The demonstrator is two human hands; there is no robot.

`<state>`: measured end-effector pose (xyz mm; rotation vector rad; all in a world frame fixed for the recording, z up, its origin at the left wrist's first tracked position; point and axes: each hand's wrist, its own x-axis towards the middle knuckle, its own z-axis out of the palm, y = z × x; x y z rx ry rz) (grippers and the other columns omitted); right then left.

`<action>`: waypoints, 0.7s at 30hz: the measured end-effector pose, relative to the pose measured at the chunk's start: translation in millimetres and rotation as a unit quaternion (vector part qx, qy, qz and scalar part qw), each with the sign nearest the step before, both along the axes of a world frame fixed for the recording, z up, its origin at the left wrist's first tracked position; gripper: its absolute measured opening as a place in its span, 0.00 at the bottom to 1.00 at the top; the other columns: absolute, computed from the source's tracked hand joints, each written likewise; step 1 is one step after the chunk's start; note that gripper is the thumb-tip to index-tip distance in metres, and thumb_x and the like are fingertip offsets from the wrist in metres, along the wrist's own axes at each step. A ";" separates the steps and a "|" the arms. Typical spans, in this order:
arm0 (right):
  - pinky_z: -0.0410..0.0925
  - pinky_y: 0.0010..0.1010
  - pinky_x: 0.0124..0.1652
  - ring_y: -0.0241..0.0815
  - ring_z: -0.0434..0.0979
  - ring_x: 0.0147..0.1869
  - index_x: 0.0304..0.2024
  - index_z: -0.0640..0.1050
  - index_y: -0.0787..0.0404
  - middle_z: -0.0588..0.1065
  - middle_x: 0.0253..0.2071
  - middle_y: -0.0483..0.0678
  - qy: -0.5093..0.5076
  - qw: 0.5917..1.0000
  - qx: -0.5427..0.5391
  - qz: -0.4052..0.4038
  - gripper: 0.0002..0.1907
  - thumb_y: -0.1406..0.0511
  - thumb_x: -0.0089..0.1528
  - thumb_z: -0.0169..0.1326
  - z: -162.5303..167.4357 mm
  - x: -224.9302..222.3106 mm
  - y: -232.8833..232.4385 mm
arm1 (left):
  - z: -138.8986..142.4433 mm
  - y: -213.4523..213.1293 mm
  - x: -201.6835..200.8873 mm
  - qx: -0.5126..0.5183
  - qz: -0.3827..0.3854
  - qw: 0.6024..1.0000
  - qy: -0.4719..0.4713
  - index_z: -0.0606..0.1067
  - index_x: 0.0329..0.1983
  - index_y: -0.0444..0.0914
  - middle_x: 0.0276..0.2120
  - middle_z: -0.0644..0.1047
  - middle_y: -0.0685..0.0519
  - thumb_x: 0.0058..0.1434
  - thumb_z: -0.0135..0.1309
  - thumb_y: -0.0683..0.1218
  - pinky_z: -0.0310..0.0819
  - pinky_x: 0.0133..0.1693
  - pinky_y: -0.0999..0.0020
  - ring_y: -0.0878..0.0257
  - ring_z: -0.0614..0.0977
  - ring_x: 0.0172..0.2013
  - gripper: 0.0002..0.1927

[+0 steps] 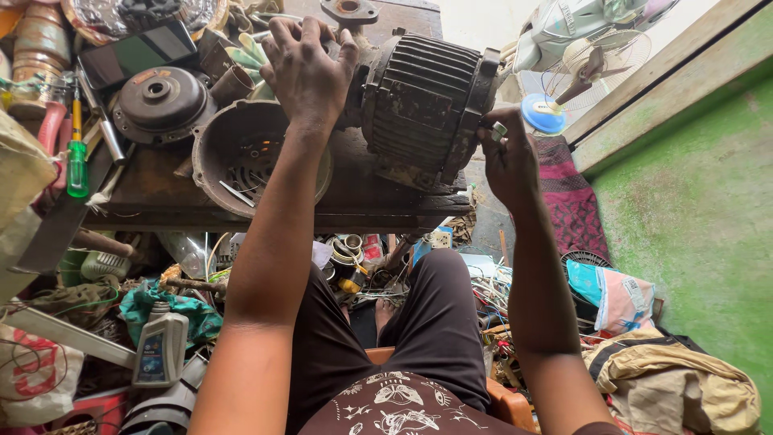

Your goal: The person is repairing an electric motor by removing bolts and disassembling the housing. They use a wrench to loosen bolts and a hammer to tap the motor casing, eventually separating the end cover from the main body.

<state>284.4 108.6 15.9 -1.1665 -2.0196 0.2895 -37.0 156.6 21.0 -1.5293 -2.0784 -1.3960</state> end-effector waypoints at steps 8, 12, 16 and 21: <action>0.65 0.24 0.34 0.29 0.71 0.37 0.52 0.69 0.62 0.74 0.36 0.43 0.167 0.984 0.038 0.051 0.10 0.63 0.76 0.52 -16.3 -14.5 -4.0 | -0.6 0.9 -4.0 -0.023 -0.006 1.000 -0.003 0.77 0.40 0.46 0.45 0.67 0.50 0.63 0.58 0.65 0.68 0.47 0.43 0.50 0.71 0.52 0.19; 0.65 0.26 0.34 0.30 0.71 0.35 0.49 0.70 0.62 0.72 0.32 0.45 0.117 0.988 0.096 0.006 0.08 0.63 0.78 0.50 -16.7 -19.8 0.1 | -0.2 2.4 -2.0 -0.022 -0.006 1.000 -0.018 0.77 0.40 0.47 0.45 0.67 0.50 0.61 0.58 0.64 0.69 0.46 0.44 0.50 0.72 0.52 0.18; 0.61 0.29 0.30 0.32 0.67 0.29 0.46 0.70 0.62 0.69 0.27 0.47 0.070 0.991 0.116 -0.006 0.08 0.64 0.78 0.49 -9.4 -18.8 2.3 | -1.0 4.5 1.9 -0.003 0.012 1.000 -0.009 0.77 0.38 0.47 0.46 0.68 0.50 0.62 0.57 0.63 0.70 0.47 0.44 0.50 0.73 0.51 0.17; 0.54 0.33 0.27 0.35 0.62 0.22 0.45 0.71 0.63 0.64 0.20 0.47 0.030 0.994 0.089 -0.054 0.08 0.65 0.77 0.50 -2.3 -18.8 2.1 | -1.6 5.5 4.2 0.008 0.023 1.000 0.002 0.77 0.38 0.46 0.45 0.67 0.48 0.62 0.57 0.64 0.70 0.46 0.44 0.49 0.73 0.50 0.18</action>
